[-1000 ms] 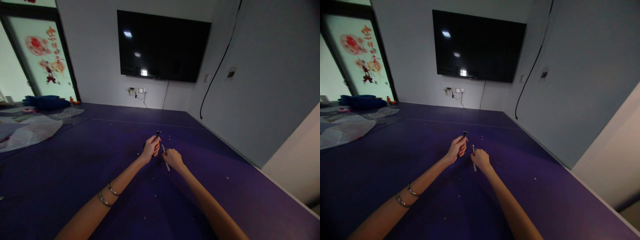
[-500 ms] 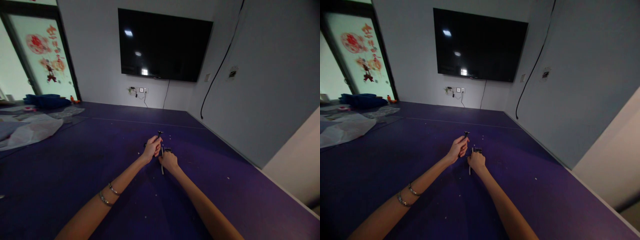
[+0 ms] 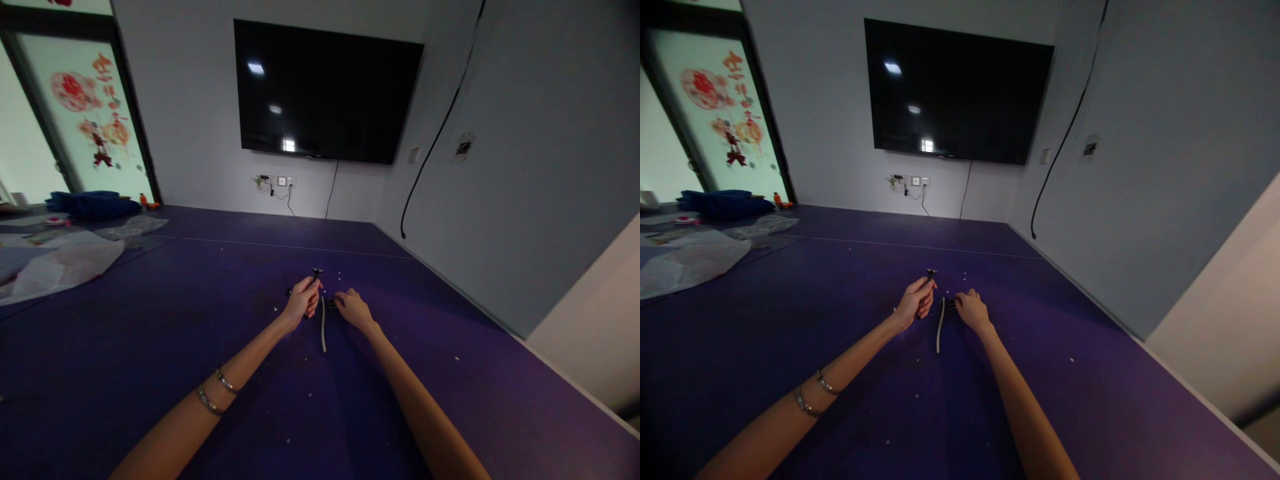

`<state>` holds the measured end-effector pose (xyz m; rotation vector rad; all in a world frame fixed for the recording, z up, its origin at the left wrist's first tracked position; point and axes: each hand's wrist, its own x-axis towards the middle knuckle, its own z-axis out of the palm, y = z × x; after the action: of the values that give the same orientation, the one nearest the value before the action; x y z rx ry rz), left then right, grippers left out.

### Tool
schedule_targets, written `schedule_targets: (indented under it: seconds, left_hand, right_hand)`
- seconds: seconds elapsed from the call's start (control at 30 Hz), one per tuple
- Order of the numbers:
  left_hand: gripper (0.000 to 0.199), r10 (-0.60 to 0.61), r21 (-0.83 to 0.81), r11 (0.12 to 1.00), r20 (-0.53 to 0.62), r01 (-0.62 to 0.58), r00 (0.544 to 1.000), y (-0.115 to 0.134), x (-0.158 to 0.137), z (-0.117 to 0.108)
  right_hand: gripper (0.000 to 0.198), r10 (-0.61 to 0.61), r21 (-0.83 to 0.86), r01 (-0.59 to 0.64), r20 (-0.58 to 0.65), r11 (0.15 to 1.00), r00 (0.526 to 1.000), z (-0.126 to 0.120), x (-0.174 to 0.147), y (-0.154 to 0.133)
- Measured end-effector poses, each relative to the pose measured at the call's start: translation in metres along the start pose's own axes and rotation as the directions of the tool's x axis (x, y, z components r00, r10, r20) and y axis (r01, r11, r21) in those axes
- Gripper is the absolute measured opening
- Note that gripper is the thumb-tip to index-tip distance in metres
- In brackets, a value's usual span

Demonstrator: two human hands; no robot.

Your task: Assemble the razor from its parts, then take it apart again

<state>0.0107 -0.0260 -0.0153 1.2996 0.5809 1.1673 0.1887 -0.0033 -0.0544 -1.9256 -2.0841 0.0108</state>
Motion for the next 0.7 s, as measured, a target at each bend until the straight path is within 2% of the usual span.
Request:
schedule_targets:
  seconds: [0.2,0.43,0.53,0.7]
  left_hand:
    - [0.024,-0.017,0.005,1.000,-0.012,0.017,1.000,-0.004,0.001,-0.002]
    - [0.022,-0.023,0.016,1.000,-0.014,0.023,1.000,-0.008,0.002,-0.002]
    - [0.023,-0.027,0.008,1.000,-0.012,0.027,1.000,-0.009,0.002,-0.002]
    - [0.025,-0.036,0.002,0.999,-0.021,0.036,0.999,-0.010,0.001,-0.001]
  right_hand:
    - [0.029,-0.040,0.070,0.038,0.024,0.997,0.999,0.008,0.004,0.002]
    - [0.022,-0.041,0.143,0.045,-0.029,0.989,0.999,0.015,0.009,0.004]
    - [0.021,-0.038,0.166,0.053,-0.093,0.985,0.995,0.014,0.009,0.005]
    - [0.023,-0.051,0.358,0.106,-0.159,0.928,0.986,0.008,0.017,0.009]
